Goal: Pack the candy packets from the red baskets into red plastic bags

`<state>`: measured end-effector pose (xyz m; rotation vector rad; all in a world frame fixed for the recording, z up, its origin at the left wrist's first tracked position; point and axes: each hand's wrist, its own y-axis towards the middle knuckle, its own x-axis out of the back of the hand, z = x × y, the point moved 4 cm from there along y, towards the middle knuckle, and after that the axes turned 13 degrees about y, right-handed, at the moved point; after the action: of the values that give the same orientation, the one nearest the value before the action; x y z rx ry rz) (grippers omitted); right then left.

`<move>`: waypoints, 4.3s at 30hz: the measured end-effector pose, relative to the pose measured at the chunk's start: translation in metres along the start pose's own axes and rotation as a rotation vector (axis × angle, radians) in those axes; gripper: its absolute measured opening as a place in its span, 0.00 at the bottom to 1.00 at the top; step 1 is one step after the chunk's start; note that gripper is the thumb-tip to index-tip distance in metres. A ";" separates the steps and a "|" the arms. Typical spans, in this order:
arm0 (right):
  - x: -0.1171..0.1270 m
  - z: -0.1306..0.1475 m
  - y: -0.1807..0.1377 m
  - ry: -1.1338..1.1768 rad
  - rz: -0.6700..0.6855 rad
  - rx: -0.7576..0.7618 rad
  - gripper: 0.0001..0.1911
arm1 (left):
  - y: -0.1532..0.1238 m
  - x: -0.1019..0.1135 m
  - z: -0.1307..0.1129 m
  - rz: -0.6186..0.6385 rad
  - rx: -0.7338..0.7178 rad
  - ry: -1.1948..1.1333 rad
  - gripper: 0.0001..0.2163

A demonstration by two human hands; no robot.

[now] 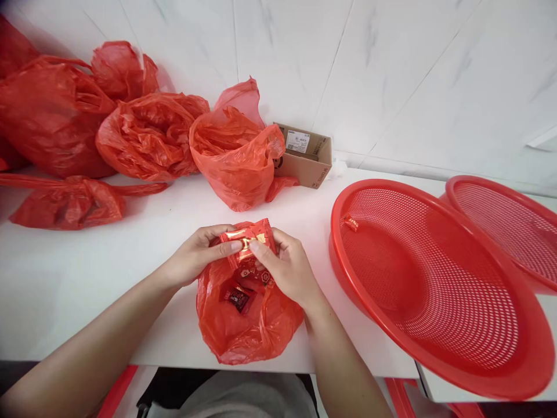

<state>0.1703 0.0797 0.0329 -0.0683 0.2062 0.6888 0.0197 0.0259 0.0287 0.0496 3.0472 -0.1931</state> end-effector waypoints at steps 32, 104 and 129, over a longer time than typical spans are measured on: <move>0.001 0.007 -0.001 -0.080 -0.061 0.137 0.12 | 0.004 -0.001 0.009 0.100 -0.065 0.059 0.12; 0.004 0.004 -0.004 0.116 -0.094 0.137 0.20 | -0.002 -0.007 0.002 0.293 -0.041 0.108 0.14; 0.002 0.005 -0.005 0.143 -0.060 0.152 0.20 | -0.002 -0.011 0.002 0.332 -0.018 0.045 0.12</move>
<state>0.1754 0.0777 0.0370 0.0220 0.3921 0.6067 0.0309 0.0234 0.0280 0.5603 3.0241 -0.1408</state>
